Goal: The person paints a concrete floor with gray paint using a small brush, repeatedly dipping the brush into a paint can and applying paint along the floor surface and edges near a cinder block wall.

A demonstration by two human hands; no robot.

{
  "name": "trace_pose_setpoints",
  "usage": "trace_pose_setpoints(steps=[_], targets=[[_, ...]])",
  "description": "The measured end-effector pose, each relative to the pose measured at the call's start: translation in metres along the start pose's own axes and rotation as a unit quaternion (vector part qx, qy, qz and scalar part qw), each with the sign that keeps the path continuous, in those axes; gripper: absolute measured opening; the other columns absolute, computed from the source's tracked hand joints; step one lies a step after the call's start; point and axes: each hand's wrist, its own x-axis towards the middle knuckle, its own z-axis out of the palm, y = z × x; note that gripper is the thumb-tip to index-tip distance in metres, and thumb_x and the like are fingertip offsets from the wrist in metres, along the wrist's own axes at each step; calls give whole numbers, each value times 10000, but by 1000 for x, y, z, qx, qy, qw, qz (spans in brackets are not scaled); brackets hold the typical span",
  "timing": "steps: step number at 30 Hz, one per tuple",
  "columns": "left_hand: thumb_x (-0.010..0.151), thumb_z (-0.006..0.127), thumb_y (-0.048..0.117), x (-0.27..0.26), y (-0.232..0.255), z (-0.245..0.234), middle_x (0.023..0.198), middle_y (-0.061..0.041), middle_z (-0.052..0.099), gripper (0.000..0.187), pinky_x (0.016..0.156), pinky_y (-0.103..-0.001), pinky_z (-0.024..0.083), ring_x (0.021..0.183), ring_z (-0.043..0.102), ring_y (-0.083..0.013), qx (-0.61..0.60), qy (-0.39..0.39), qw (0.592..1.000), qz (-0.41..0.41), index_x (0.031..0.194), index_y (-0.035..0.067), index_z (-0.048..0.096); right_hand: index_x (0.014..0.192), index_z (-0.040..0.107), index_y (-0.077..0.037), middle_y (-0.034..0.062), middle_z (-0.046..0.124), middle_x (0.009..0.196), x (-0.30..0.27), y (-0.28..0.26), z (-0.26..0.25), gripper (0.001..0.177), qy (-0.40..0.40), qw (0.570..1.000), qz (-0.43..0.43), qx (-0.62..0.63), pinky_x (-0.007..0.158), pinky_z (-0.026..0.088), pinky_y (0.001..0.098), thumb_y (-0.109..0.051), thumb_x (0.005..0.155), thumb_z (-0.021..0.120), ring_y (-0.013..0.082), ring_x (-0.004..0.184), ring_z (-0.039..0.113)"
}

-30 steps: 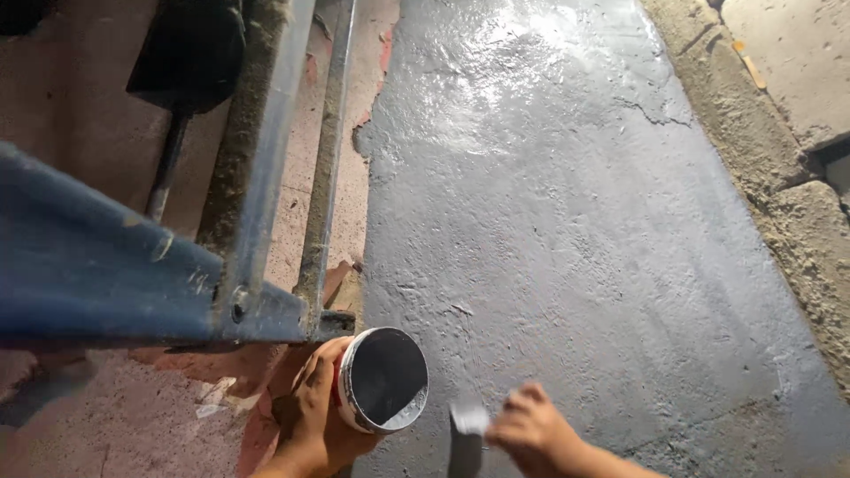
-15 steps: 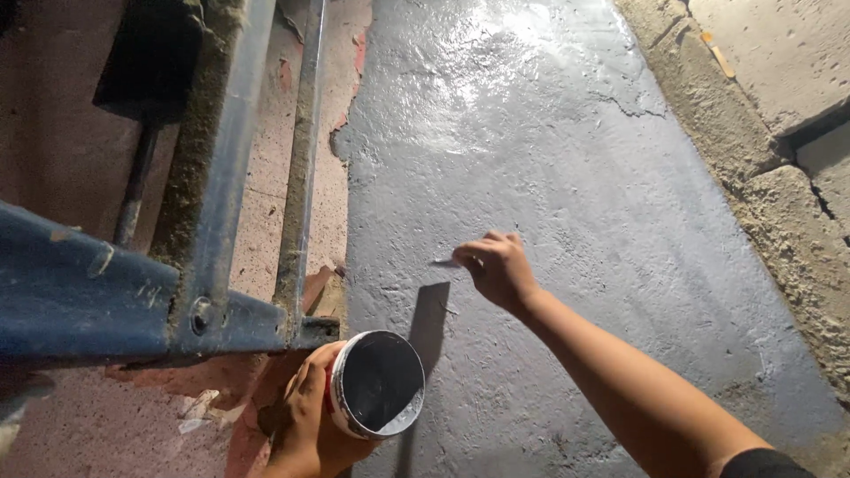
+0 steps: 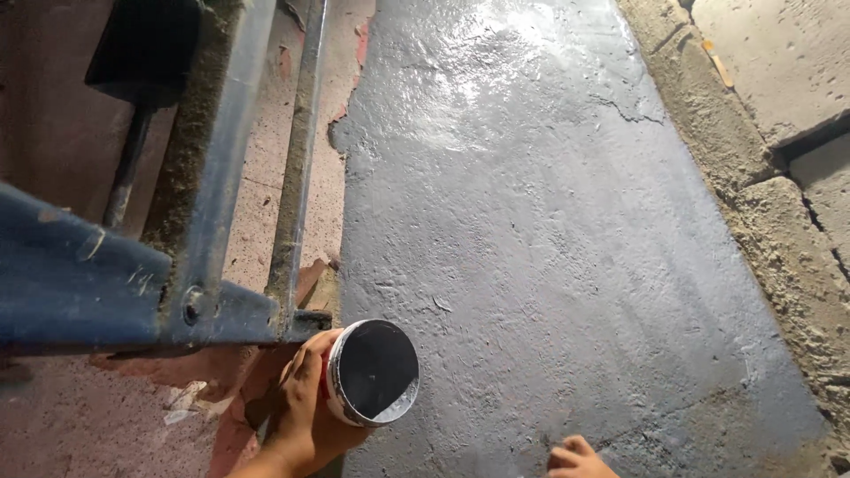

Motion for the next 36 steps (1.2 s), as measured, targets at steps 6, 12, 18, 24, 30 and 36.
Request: trace_pose_setpoints(steps=[6, 12, 18, 24, 30, 36], targets=[[433, 986, 364, 3, 13, 4, 1405, -126, 529, 1174, 1061, -501, 407, 1265, 515, -360, -4, -68, 996, -57, 1419, 168, 380, 852, 799, -249, -27, 729, 747, 85, 56, -33, 96, 53, 976, 208, 47, 715, 407, 378, -184, 787, 828, 184, 758, 618], [427, 989, 353, -4, 22, 8, 1397, -130, 532, 1177, 1063, -514, 392, 1259, 516, -367, 18, -48, 997, -63, 1415, 166, 378, 882, 771, -203, -48, 766, 812, 192, 86, -84, 33, 227, 955, 172, -79, 803, 411, 374, -176, 867, 761, 157, 765, 638], [465, 971, 302, -20, 28, -4, 1321, -147, 567, 1065, 1026, -491, 443, 1221, 566, -372, -7, 26, 999, 47, 1346, 119, 401, 931, 744, -170, -10, 748, 879, 217, 35, -57, 87, 242, 956, 79, -146, 873, 410, 411, -139, 851, 729, 184, 863, 644], [425, 958, 266, -47, 35, -34, 1269, -55, 629, 1097, 1010, -390, 506, 1211, 615, -238, -22, 63, 987, -144, 1362, 163, 397, 916, 711, -210, -41, 615, 741, 121, -37, 8, 85, 45, 994, -86, -49, 887, 402, 460, -240, 843, 744, 191, 852, 600], [378, 985, 232, -98, 45, -78, 1342, -96, 577, 1195, 997, -407, 478, 1209, 570, -274, 69, 79, 976, -189, 1420, 158, 404, 861, 808, -202, -13, 738, 775, 130, -35, -21, 123, 42, 974, 145, 172, 717, 522, 412, -115, 776, 795, 174, 736, 683], [385, 985, 245, -175, 70, -114, 1336, -98, 577, 1191, 1000, -414, 478, 1211, 570, -283, 84, 112, 971, -194, 1421, 157, 404, 858, 792, -174, 6, 758, 806, 236, -32, -81, 58, 204, 977, 53, -34, 714, 469, 395, -140, 816, 771, 187, 708, 638]])
